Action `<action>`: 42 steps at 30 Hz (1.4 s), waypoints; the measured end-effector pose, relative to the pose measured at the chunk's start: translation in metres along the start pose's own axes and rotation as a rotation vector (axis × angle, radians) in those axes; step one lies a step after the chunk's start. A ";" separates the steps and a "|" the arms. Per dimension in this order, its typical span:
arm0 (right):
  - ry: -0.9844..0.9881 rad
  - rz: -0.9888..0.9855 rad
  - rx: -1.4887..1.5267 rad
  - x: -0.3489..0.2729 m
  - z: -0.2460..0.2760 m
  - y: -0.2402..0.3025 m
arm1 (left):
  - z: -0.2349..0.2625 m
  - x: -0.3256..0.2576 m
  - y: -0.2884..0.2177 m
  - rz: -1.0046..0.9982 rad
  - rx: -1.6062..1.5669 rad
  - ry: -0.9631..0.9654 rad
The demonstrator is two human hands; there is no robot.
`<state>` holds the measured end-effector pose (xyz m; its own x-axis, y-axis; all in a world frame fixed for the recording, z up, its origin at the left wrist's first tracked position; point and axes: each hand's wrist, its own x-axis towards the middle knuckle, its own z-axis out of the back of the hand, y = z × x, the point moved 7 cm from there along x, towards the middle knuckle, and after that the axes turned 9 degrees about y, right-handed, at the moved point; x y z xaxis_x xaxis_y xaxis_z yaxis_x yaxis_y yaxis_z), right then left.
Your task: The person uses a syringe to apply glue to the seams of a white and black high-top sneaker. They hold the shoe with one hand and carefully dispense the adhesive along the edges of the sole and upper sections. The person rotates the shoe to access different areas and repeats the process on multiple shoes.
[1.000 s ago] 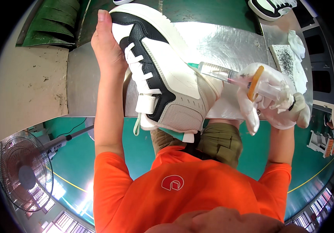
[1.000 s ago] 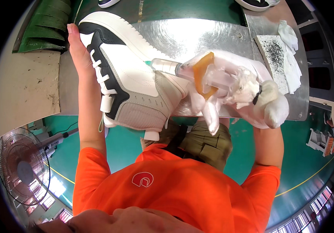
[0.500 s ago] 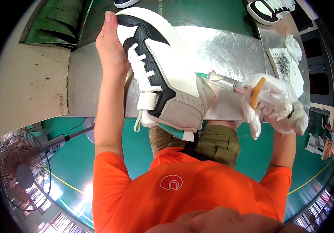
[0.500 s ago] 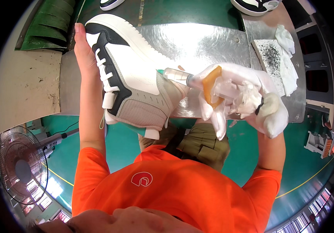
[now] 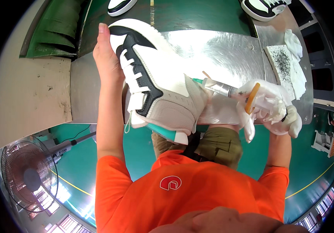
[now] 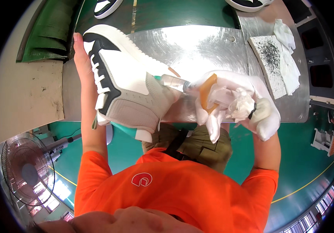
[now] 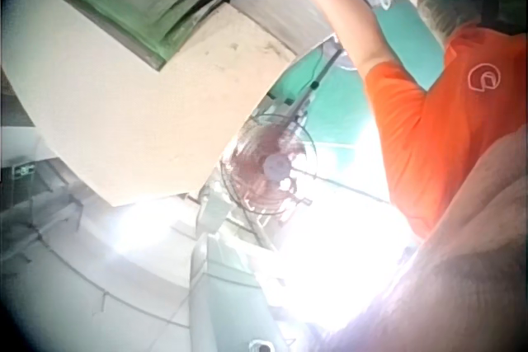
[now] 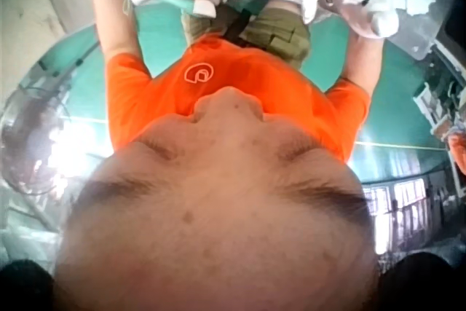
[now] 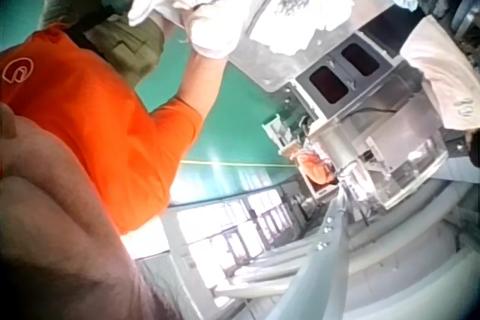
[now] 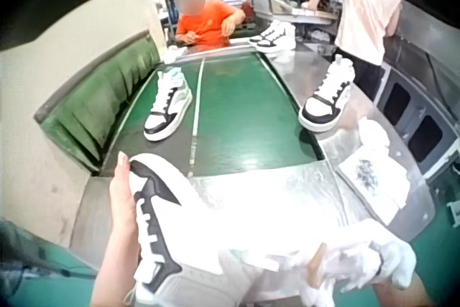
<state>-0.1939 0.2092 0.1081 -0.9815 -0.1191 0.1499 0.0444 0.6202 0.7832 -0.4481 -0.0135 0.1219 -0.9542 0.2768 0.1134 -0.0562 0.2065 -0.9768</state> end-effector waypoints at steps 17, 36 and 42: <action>-0.609 -0.121 0.442 -0.071 0.036 -0.097 | 0.000 0.003 0.018 0.290 0.284 -0.092; -0.248 0.074 0.563 -0.036 -0.005 -0.059 | 0.110 0.022 0.018 0.065 1.062 0.420; -0.227 0.049 0.467 -0.039 -0.005 -0.065 | 0.106 -0.040 0.014 0.284 0.729 0.212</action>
<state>-0.1581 0.1696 0.0539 -0.9983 0.0576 0.0050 0.0544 0.9067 0.4182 -0.4417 -0.1212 0.0843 -0.8889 0.4141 -0.1961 -0.0677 -0.5419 -0.8377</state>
